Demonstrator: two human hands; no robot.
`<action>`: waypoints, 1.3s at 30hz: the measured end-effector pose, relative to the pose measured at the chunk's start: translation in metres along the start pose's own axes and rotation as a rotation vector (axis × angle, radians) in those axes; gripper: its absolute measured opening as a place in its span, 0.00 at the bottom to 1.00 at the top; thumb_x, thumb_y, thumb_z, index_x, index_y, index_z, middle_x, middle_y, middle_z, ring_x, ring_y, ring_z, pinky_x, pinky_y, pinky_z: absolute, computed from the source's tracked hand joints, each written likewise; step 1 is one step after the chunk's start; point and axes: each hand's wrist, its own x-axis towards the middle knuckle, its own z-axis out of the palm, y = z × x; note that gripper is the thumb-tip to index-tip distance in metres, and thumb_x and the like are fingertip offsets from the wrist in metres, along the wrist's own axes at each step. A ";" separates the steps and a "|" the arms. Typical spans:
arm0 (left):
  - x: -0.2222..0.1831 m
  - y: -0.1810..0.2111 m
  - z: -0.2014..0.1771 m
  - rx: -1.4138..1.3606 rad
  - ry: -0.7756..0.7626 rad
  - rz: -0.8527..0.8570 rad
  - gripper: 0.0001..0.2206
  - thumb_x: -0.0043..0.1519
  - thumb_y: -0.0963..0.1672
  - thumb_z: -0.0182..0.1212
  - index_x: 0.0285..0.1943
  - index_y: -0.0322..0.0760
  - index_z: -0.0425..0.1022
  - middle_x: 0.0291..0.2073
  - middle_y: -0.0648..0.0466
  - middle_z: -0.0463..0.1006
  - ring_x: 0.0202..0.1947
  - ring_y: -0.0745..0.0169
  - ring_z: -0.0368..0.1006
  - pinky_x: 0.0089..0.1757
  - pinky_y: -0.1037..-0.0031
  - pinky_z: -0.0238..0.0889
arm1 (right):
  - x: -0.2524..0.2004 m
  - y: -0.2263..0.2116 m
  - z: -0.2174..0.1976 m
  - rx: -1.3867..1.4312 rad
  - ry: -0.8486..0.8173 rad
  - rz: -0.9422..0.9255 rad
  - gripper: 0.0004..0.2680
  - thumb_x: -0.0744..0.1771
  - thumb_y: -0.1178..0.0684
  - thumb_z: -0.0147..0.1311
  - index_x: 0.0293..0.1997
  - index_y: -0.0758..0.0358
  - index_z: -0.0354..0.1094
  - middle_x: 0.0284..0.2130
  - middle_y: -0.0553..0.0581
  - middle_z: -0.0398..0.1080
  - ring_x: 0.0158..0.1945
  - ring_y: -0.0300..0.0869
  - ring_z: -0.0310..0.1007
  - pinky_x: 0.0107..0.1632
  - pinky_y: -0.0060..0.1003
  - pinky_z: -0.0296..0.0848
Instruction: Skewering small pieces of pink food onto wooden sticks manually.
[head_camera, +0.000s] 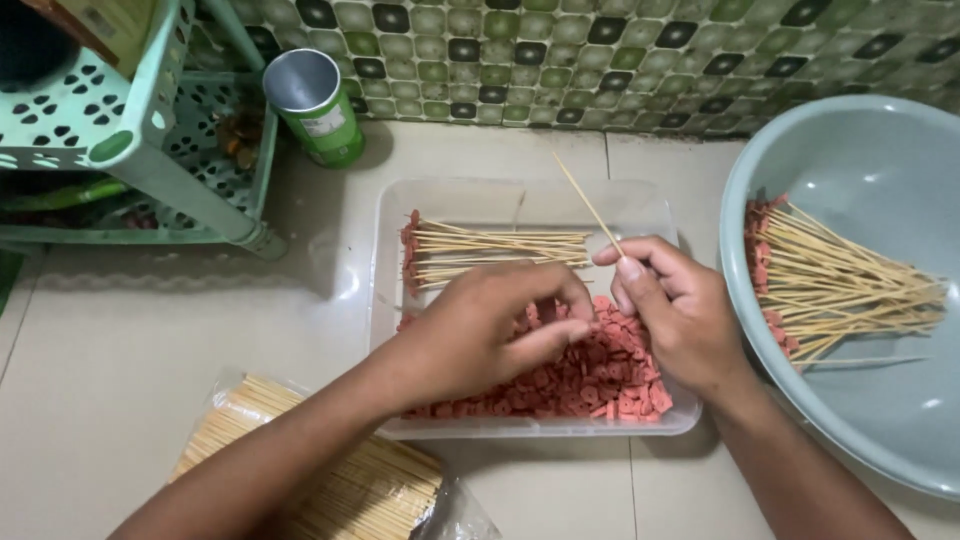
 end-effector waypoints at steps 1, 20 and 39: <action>0.001 -0.007 0.000 -0.002 0.007 -0.003 0.04 0.63 0.45 0.63 0.44 0.46 0.74 0.32 0.51 0.81 0.35 0.49 0.80 0.33 0.63 0.76 | -0.001 0.000 -0.001 -0.002 -0.008 0.000 0.10 0.72 0.56 0.43 0.50 0.65 0.73 0.16 0.54 0.65 0.20 0.33 0.53 0.26 0.27 0.57; 0.002 -0.032 -0.008 -0.403 0.488 -0.093 0.04 0.66 0.41 0.54 0.46 0.34 0.68 0.45 0.48 0.80 0.36 0.69 0.73 0.40 0.78 0.71 | -0.008 -0.008 0.000 -0.284 -0.069 0.034 0.08 0.68 0.59 0.50 0.51 0.64 0.71 0.17 0.50 0.71 0.17 0.34 0.63 0.21 0.28 0.61; 0.000 -0.031 -0.006 -0.395 0.507 -0.006 0.05 0.64 0.38 0.59 0.45 0.36 0.68 0.50 0.49 0.78 0.35 0.72 0.70 0.39 0.81 0.69 | -0.009 -0.009 0.002 -0.327 -0.048 0.039 0.08 0.67 0.59 0.52 0.50 0.64 0.73 0.18 0.50 0.73 0.17 0.34 0.65 0.21 0.28 0.62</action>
